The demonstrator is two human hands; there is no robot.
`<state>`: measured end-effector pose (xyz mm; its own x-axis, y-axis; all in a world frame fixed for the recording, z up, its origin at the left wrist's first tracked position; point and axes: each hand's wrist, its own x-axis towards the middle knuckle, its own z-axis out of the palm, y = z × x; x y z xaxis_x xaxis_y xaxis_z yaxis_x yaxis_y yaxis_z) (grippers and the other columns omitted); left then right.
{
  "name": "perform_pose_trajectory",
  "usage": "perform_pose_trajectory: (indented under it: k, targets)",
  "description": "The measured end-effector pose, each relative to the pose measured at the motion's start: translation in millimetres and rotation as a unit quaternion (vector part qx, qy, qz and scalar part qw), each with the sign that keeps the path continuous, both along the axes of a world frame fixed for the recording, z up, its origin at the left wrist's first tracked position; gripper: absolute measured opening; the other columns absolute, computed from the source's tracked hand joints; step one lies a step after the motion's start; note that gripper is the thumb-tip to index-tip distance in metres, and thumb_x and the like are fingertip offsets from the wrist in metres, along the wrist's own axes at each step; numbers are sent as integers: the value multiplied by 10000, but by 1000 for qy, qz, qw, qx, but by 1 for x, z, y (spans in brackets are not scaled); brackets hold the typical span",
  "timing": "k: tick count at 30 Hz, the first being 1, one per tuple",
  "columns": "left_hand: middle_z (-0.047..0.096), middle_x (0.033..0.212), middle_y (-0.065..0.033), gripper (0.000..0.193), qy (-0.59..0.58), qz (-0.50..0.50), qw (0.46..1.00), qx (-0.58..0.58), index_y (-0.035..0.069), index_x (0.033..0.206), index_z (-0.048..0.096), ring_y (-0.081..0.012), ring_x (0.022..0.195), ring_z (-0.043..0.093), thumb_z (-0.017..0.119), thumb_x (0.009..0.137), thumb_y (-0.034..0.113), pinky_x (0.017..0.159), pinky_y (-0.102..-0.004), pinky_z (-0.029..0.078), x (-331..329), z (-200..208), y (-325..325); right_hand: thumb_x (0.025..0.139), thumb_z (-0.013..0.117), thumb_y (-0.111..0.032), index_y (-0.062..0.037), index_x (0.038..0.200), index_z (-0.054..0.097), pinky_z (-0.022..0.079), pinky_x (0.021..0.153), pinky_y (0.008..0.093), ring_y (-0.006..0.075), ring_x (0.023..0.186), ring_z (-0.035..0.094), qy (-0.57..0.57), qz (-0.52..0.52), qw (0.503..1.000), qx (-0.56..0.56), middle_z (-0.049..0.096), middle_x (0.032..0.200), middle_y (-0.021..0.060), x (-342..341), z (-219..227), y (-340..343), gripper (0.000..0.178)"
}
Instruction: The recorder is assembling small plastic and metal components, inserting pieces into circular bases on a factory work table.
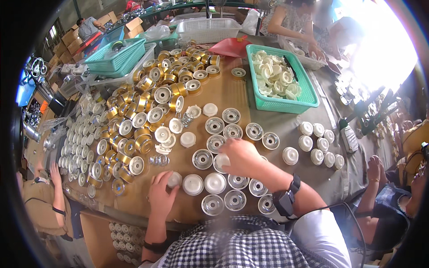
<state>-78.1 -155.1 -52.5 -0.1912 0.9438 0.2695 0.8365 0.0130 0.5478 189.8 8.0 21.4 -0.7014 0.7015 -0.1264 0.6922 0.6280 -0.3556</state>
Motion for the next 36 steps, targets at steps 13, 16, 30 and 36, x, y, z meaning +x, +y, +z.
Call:
perform_pose_trajectory:
  k: [13, 16, 30, 36]
  targets:
    - [673, 1220, -100, 532, -68, -108, 984, 123, 43, 1214, 669, -325, 1112, 623, 857, 723, 119, 966, -431, 499, 57, 47, 72, 780, 789, -267, -44, 1100, 698, 527, 955, 444, 342, 1138, 605, 35, -28, 998, 33, 636, 1152, 158, -1, -31, -16, 401]
    - [678, 1217, -74, 520, 24, -126, 991, 45, 55, 1203, 681, -306, 1098, 614, 851, 721, 148, 979, -425, 481, 67, 27, 84, 781, 794, -272, -51, 1106, 699, 529, 959, 443, 337, 1143, 606, 53, -43, 997, 21, 634, 1154, 159, -2, -35, -18, 404]
    - [677, 1200, -109, 494, -4, -120, 988, 101, 19, 1205, 665, -342, 1088, 607, 805, 805, 271, 961, -438, 490, 48, 16, 78, 784, 800, -274, -110, 1137, 715, 549, 851, 481, 366, 1049, 655, 97, 1, 995, 24, 679, 1094, 162, -106, -26, 80, 399]
    - [680, 1098, -112, 373, 58, 48, 990, 121, 24, 1091, 698, -327, 1104, 589, 816, 775, 184, 958, -446, 478, -7, 16, 78, 764, 825, -272, -122, 1184, 693, 547, 916, 465, 362, 1100, 642, -20, 50, 997, 51, 646, 1162, 150, -143, -62, 66, 465]
